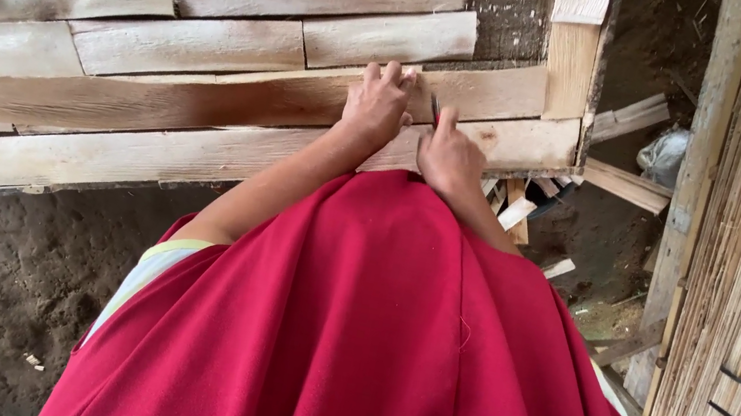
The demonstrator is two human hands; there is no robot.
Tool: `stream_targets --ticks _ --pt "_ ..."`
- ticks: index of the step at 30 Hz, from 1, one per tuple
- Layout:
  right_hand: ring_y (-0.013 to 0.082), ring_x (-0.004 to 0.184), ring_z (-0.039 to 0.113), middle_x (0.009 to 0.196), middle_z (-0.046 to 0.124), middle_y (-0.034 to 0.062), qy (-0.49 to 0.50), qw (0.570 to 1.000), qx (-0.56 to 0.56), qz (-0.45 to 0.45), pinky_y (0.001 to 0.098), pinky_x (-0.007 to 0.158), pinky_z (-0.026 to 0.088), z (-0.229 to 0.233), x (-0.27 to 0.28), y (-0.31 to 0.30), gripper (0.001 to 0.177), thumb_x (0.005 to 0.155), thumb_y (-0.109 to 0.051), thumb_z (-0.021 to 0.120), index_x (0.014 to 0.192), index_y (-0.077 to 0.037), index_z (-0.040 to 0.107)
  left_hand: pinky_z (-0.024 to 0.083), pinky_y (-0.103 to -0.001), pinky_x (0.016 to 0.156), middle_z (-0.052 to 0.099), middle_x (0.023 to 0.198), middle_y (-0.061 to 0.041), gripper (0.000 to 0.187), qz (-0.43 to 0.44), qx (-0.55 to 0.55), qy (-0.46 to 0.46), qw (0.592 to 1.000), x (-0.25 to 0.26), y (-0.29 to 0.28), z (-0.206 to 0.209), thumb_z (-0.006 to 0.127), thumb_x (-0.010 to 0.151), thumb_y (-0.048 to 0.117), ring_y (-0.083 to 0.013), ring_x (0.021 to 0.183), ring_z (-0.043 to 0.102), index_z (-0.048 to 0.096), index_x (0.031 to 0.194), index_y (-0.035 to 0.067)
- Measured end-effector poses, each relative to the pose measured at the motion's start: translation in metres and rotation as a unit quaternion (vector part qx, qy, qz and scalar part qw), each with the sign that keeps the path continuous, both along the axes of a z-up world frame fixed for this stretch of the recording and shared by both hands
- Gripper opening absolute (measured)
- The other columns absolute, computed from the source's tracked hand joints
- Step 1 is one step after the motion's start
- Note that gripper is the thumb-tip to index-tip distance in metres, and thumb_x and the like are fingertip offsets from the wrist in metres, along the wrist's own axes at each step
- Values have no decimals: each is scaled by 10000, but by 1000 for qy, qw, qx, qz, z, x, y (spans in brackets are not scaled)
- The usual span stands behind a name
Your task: Trimming thin wood strips with a utility knife and fitting them into a wall structure.
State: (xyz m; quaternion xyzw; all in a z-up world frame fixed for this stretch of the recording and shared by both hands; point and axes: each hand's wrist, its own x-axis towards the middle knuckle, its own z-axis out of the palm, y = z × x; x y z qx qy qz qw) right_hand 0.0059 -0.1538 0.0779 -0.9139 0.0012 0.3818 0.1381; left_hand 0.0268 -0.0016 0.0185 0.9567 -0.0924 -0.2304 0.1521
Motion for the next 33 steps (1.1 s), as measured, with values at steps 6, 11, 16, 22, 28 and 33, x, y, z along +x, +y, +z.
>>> stream_targets --ticks 6,11,16,22,28,33 --pt "533 905 717 915 711 309 -63 997 44 -6 654 828 538 -8 21 16 248 1004 -192 428 1206 -63 364 613 -549 773 430 1201 -66 711 -1 9 2 1000 -2 -1 -10 837 878 366 -318 1115 467 526 1462 108" --pt "532 906 716 896 714 294 -56 998 37 5 660 827 532 -16 22 15 296 983 -246 428 1214 -81 343 614 -549 775 439 1194 -70 683 -5 11 0 1000 -2 0 -1 825 891 343 -323 1118 473 531 1456 101" --pt "516 918 717 896 712 286 -50 998 30 14 652 847 526 -32 26 11 345 964 -307 418 1225 -95 343 611 -548 780 438 1208 -71 680 -4 15 11 1000 -2 0 -1 815 897 328 -323 1127 469 519 1469 111" --pt "519 970 707 952 720 285 -9 999 18 36 665 858 501 -19 45 16 366 915 -197 376 1250 -50 364 605 -565 791 438 1212 -79 686 -10 20 10 1000 0 -4 -1 814 895 318 -334 1135 473 512 1471 101" --pt "544 1031 687 1009 707 323 26 998 27 54 669 919 477 17 38 20 433 886 -147 328 1282 18 388 597 -585 785 418 1227 -91 743 -19 48 17 999 -4 -10 -4 799 901 321 -339 1147 445 446 1496 50" --pt "531 1004 698 980 715 307 36 998 13 48 644 926 493 17 15 11 360 906 -134 363 1240 -7 408 598 -586 806 409 1257 -91 734 -20 45 34 998 -5 -12 -4 774 925 303 -343 1174 434 412 1502 32"
